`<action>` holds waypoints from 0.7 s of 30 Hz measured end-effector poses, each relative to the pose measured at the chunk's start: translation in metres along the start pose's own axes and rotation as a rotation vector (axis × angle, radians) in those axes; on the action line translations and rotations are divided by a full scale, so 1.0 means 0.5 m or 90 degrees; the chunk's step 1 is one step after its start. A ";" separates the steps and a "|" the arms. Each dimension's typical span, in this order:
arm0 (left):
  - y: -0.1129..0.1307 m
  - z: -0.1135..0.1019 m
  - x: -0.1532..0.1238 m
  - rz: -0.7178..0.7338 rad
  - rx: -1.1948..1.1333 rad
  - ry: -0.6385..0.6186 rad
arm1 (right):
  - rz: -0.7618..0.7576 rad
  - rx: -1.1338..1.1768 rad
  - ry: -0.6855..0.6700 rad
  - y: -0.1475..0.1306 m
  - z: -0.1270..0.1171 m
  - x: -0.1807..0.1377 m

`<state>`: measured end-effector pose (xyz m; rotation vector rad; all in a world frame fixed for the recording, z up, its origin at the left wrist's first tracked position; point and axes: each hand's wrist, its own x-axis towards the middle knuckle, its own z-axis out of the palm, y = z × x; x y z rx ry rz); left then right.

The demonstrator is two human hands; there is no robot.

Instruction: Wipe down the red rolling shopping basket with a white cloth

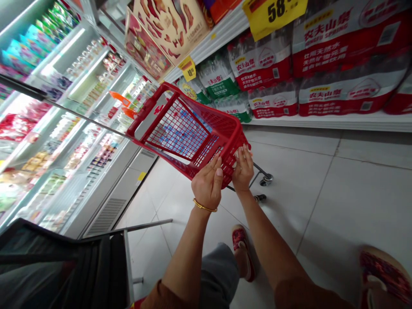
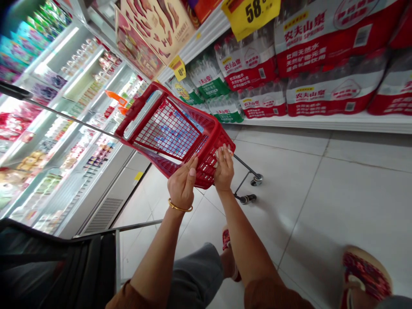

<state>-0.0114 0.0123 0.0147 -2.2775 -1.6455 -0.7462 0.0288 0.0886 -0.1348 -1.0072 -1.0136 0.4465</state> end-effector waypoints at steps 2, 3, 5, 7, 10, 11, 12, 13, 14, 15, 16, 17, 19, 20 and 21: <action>0.001 -0.001 0.000 0.006 0.007 0.001 | -0.018 0.000 0.008 0.000 -0.002 0.000; 0.000 -0.001 0.000 0.010 0.013 0.002 | -0.032 0.003 0.016 0.001 -0.003 -0.001; -0.001 0.001 -0.001 0.017 0.027 0.004 | -0.050 0.013 0.029 0.004 -0.005 -0.005; -0.003 0.002 -0.003 0.023 0.038 0.006 | -0.039 0.019 0.024 0.009 -0.007 -0.011; -0.006 0.000 -0.007 0.034 0.040 0.012 | 0.005 0.015 -0.004 0.015 -0.011 -0.024; -0.006 -0.002 -0.009 0.037 0.044 0.015 | 0.012 0.012 -0.009 0.015 -0.014 -0.028; -0.006 -0.004 -0.011 0.038 0.050 0.018 | 0.013 0.011 -0.011 0.015 -0.016 -0.031; -0.005 -0.008 -0.014 0.036 0.059 0.021 | 0.011 0.009 -0.012 0.014 -0.019 -0.035; -0.004 -0.011 -0.016 0.035 0.069 0.022 | 0.010 0.007 -0.014 0.011 -0.021 -0.038; -0.003 -0.014 -0.019 0.034 0.082 0.023 | 0.013 0.007 -0.018 0.009 -0.023 -0.041; -0.001 -0.017 -0.022 0.034 0.096 0.022 | 0.018 0.007 -0.022 0.005 -0.025 -0.044; -0.001 -0.019 -0.025 0.036 0.111 0.021 | 0.022 0.007 -0.026 0.002 -0.026 -0.047; 0.000 -0.021 -0.030 0.044 0.145 0.023 | 0.021 0.015 -0.024 -0.004 -0.028 -0.053; -0.001 -0.021 -0.032 0.050 0.161 0.026 | 0.015 0.022 -0.019 -0.007 -0.029 -0.055; -0.001 -0.020 -0.034 0.057 0.175 0.031 | 0.008 0.026 -0.014 -0.009 -0.029 -0.057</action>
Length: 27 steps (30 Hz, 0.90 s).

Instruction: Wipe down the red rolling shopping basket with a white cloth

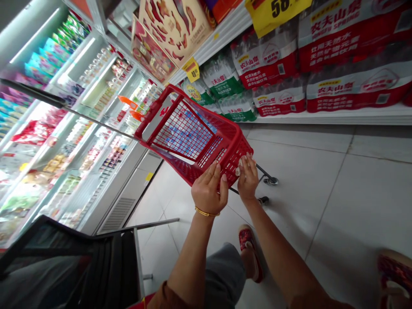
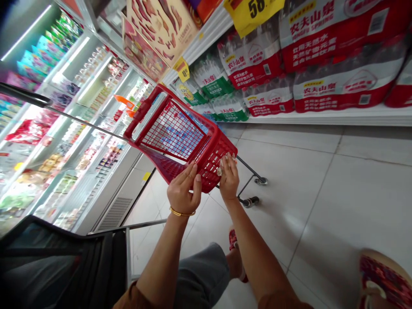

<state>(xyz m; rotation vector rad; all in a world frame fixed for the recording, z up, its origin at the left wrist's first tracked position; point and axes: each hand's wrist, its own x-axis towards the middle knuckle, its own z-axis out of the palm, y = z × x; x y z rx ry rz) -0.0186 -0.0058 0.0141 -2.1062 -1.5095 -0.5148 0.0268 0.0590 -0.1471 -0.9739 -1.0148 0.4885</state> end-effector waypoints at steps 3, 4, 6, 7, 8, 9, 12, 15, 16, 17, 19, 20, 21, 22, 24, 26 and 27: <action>-0.001 0.005 0.003 0.021 0.037 0.013 | -0.003 -0.006 0.004 -0.005 0.000 -0.001; -0.001 0.008 0.007 0.027 0.044 0.014 | 0.000 -0.010 0.003 -0.006 0.000 -0.001; 0.002 0.015 0.017 0.040 0.039 0.003 | 0.005 -0.009 0.001 -0.006 0.001 0.001; 0.004 0.020 0.024 0.048 0.026 -0.009 | 0.004 -0.004 0.003 -0.006 0.001 0.001; 0.006 0.025 0.030 0.053 0.010 -0.026 | 0.002 0.001 0.006 -0.005 0.002 0.001; 0.008 0.030 0.035 0.053 -0.002 -0.045 | 0.001 0.005 0.008 -0.004 0.003 0.001; 0.014 0.045 0.046 0.026 0.001 -0.101 | 0.013 0.006 0.006 -0.004 0.004 -0.004; 0.014 0.050 0.047 -0.007 0.018 -0.137 | 0.020 0.010 0.000 -0.010 0.004 -0.004; 0.013 0.050 0.046 -0.009 0.020 -0.143 | 0.016 0.012 0.004 -0.014 0.005 -0.001; 0.011 0.048 0.045 -0.009 0.022 -0.144 | 0.012 0.013 0.008 -0.020 0.006 0.005; 0.007 0.046 0.041 0.000 0.025 -0.136 | 0.004 0.012 0.012 -0.034 0.012 0.025; 0.005 0.044 0.039 0.003 0.024 -0.129 | 0.000 0.014 0.011 -0.041 0.017 0.038; 0.003 0.043 0.037 0.002 0.022 -0.122 | -0.005 0.018 0.007 -0.049 0.023 0.052; 0.002 0.042 0.035 -0.002 0.017 -0.115 | -0.012 0.026 0.004 -0.057 0.030 0.067; 0.001 0.040 0.032 -0.012 -0.003 -0.104 | -0.030 0.036 0.013 -0.068 0.044 0.091; 0.004 0.036 0.031 -0.019 -0.030 -0.094 | -0.050 0.036 0.028 -0.072 0.056 0.103; 0.005 0.034 0.031 -0.021 -0.041 -0.091 | -0.056 0.034 0.032 -0.072 0.060 0.105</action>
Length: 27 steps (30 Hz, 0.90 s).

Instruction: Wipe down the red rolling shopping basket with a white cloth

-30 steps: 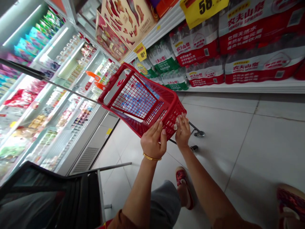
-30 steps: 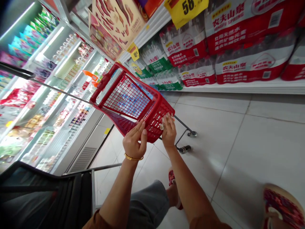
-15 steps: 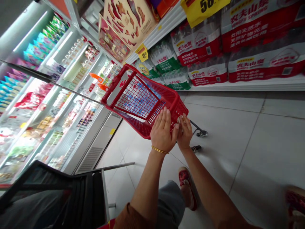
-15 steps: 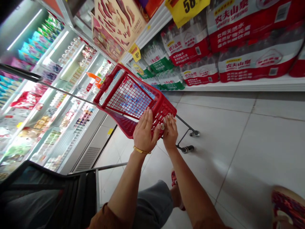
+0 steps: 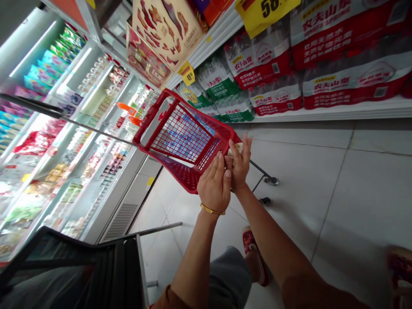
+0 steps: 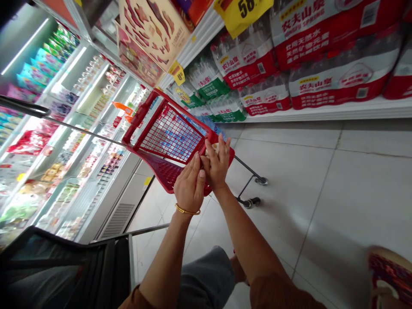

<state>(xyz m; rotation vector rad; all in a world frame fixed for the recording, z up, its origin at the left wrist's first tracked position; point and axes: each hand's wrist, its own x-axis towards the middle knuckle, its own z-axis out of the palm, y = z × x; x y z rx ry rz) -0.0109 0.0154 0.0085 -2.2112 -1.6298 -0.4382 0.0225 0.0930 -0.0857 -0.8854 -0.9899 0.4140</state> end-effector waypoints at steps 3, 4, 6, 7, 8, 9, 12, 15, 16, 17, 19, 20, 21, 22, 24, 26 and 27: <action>0.006 -0.006 -0.001 -0.003 -0.022 0.004 | 0.003 -0.009 -0.010 0.011 0.003 -0.009; 0.007 -0.008 -0.001 -0.001 -0.028 0.004 | 0.008 -0.013 -0.014 0.016 0.002 -0.013; 0.007 -0.010 -0.002 0.008 -0.037 0.003 | 0.012 -0.019 -0.019 0.026 -0.003 -0.021; 0.007 -0.011 -0.003 0.012 -0.040 0.003 | 0.011 -0.020 -0.021 0.030 -0.005 -0.023; 0.006 -0.012 -0.004 0.014 -0.042 0.002 | 0.011 -0.018 -0.022 0.034 -0.007 -0.025; 0.006 -0.012 -0.005 0.015 -0.043 0.003 | 0.012 -0.016 -0.023 0.037 -0.009 -0.027; 0.005 -0.013 -0.006 0.011 -0.044 0.008 | 0.024 -0.019 -0.027 0.043 -0.013 -0.030; 0.007 -0.016 -0.005 0.006 -0.045 0.006 | 0.042 -0.031 -0.024 0.048 -0.016 -0.035; 0.007 -0.017 -0.005 0.004 -0.047 0.004 | 0.051 -0.032 -0.023 0.049 -0.018 -0.037; 0.008 -0.018 -0.005 0.002 -0.049 0.003 | 0.058 -0.030 -0.023 0.052 -0.019 -0.040; 0.008 -0.020 -0.004 -0.002 -0.051 0.000 | 0.065 -0.025 -0.026 0.058 -0.023 -0.046; 0.008 -0.021 -0.004 -0.002 -0.049 0.000 | 0.068 -0.023 -0.026 0.062 -0.026 -0.049; 0.008 -0.021 -0.003 0.000 -0.048 0.001 | 0.070 -0.023 -0.020 0.066 -0.028 -0.054; 0.008 -0.022 -0.003 0.000 -0.047 0.003 | 0.077 -0.026 -0.011 0.072 -0.031 -0.058; 0.008 -0.023 -0.003 0.002 -0.047 0.008 | 0.103 -0.031 0.010 0.082 -0.038 -0.068; 0.009 -0.023 -0.004 0.004 -0.049 0.011 | 0.135 -0.028 0.009 0.091 -0.046 -0.077; 0.009 -0.024 -0.004 0.004 -0.049 0.012 | 0.151 -0.028 -0.003 0.094 -0.051 -0.080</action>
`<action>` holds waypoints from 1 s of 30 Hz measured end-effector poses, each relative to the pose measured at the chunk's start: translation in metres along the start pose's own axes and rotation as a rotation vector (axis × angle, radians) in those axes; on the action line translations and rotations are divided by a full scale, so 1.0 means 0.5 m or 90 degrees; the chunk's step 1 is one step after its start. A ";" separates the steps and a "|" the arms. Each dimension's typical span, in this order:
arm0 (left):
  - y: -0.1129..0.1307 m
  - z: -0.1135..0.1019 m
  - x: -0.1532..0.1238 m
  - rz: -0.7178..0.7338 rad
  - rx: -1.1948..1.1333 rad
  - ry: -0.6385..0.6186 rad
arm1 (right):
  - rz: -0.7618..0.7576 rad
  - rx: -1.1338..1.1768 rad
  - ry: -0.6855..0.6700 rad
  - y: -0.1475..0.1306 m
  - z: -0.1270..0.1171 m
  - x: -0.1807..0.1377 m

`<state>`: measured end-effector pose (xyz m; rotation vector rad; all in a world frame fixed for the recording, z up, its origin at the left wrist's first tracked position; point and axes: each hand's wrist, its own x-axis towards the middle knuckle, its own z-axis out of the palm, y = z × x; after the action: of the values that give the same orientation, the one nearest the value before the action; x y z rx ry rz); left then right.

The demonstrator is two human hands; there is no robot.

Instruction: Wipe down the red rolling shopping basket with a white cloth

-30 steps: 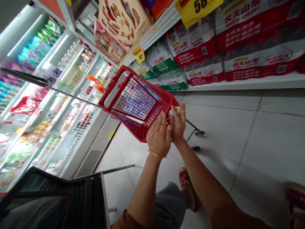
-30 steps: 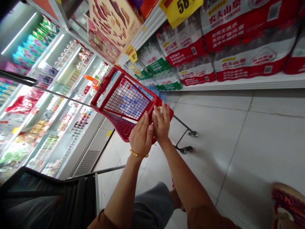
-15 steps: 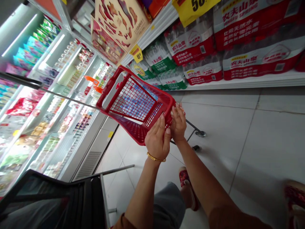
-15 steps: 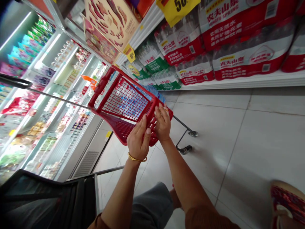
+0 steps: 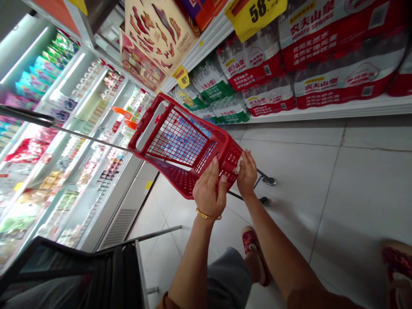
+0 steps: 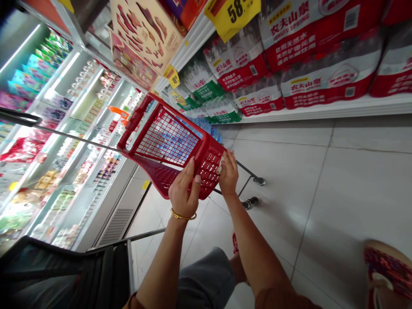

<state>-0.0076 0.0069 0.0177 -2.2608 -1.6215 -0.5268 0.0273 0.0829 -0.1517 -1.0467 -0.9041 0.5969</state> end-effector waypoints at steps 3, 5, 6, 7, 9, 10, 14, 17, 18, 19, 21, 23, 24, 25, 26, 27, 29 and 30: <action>0.001 -0.001 -0.001 0.003 0.008 0.008 | 0.015 -0.037 -0.039 0.003 -0.010 -0.007; 0.001 -0.002 -0.001 0.006 0.011 0.014 | -0.002 -0.066 -0.041 0.002 -0.011 -0.012; 0.001 -0.002 -0.001 0.009 0.010 0.016 | -0.011 -0.068 -0.034 0.002 -0.011 -0.015; 0.001 -0.002 -0.001 0.011 0.008 0.016 | -0.017 -0.060 -0.026 0.002 -0.009 -0.018; -0.001 -0.002 -0.002 0.014 0.005 0.016 | -0.013 -0.034 -0.008 0.003 -0.007 -0.023; -0.003 -0.002 -0.003 0.014 0.003 0.015 | -0.009 -0.023 0.000 0.003 -0.006 -0.024; -0.008 -0.004 -0.011 0.010 -0.002 0.016 | -0.023 -0.002 0.065 -0.022 -0.013 -0.004; -0.007 -0.009 -0.018 0.010 -0.012 0.022 | -0.114 0.024 0.097 -0.068 -0.016 0.027; -0.006 -0.010 -0.020 0.011 -0.018 0.026 | -0.151 0.034 0.085 -0.085 -0.014 0.038; -0.005 -0.012 -0.021 0.013 -0.025 0.031 | -0.179 0.037 0.062 -0.101 -0.011 0.047; -0.003 -0.015 -0.024 0.011 -0.041 0.036 | -0.213 0.021 0.016 -0.122 -0.003 0.058; -0.002 -0.017 -0.027 0.007 -0.055 0.033 | -0.229 0.007 0.001 -0.127 0.007 0.061; -0.003 -0.018 -0.029 0.007 -0.061 0.031 | -0.237 0.010 0.005 -0.125 0.011 0.060; -0.004 -0.018 -0.030 0.008 -0.066 0.030 | -0.244 0.022 0.010 -0.120 0.015 0.057; -0.005 -0.018 -0.031 0.009 -0.071 0.031 | -0.249 0.037 0.014 -0.113 0.017 0.054; -0.006 -0.017 -0.032 0.010 -0.075 0.031 | -0.251 0.051 0.016 -0.105 0.019 0.050; -0.008 -0.017 -0.033 0.009 -0.084 0.033 | -0.238 0.068 0.009 -0.090 0.021 0.041; -0.008 -0.016 -0.033 0.007 -0.086 0.033 | -0.227 0.071 0.002 -0.082 0.021 0.036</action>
<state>-0.0174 -0.0094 0.0174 -2.3298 -1.5925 -0.7065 0.0276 0.0856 -0.1055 -0.7626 -1.0145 0.3417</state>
